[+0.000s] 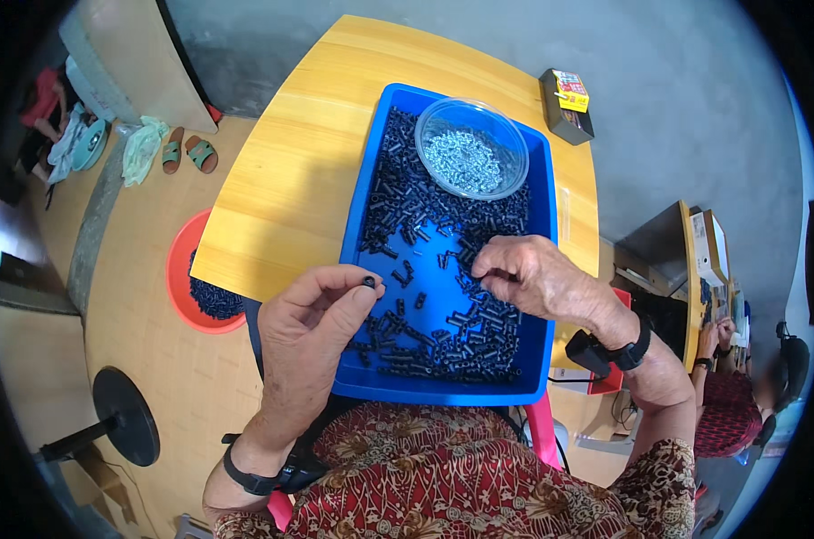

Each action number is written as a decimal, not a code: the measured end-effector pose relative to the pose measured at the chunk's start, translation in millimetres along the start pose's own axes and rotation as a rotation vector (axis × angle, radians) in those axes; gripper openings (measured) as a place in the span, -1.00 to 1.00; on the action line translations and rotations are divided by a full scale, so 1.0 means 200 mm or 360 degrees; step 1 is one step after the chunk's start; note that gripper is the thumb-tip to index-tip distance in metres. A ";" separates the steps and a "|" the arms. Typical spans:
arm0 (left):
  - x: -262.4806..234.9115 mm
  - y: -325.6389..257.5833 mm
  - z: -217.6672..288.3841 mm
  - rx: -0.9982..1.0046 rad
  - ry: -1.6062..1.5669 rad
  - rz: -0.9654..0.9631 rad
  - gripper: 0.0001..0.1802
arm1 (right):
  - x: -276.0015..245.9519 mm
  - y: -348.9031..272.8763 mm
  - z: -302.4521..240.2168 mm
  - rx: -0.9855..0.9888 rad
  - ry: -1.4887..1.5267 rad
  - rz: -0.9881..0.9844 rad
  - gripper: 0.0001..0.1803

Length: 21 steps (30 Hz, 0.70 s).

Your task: Sorting small black and blue plastic parts into containers.

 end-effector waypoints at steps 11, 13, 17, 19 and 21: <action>0.00 -0.01 0.00 -0.0005 0.0021 -0.0012 -0.84 | 0.13 0.03 -0.01 -0.0231 -0.0404 0.0005 -0.91; 0.00 -0.01 0.01 -0.0009 0.0042 -0.0022 -0.84 | 0.13 0.03 -0.03 -0.0230 -0.0455 -0.0002 -0.90; 0.01 -0.01 0.01 -0.0006 0.0040 -0.0019 -0.83 | 0.17 0.01 -0.02 -0.0261 -0.0559 0.0063 -0.88; 0.02 0.00 0.01 -0.0047 0.0067 0.0037 -0.85 | 0.16 0.02 -0.03 -0.0259 -0.0567 0.0040 -0.88; 0.02 -0.01 0.01 -0.0042 0.0096 0.0033 -0.86 | 0.15 0.01 -0.03 -0.0263 -0.0577 0.0023 -0.87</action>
Point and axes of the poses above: each hand's wrist, its own y-axis towards the middle knuckle, its own x-axis out of the palm, z = x × y, the point moved 3 cm from there along y, towards the middle knuckle, and after that the axes turned 2 degrees about x, right-handed, at the moved point
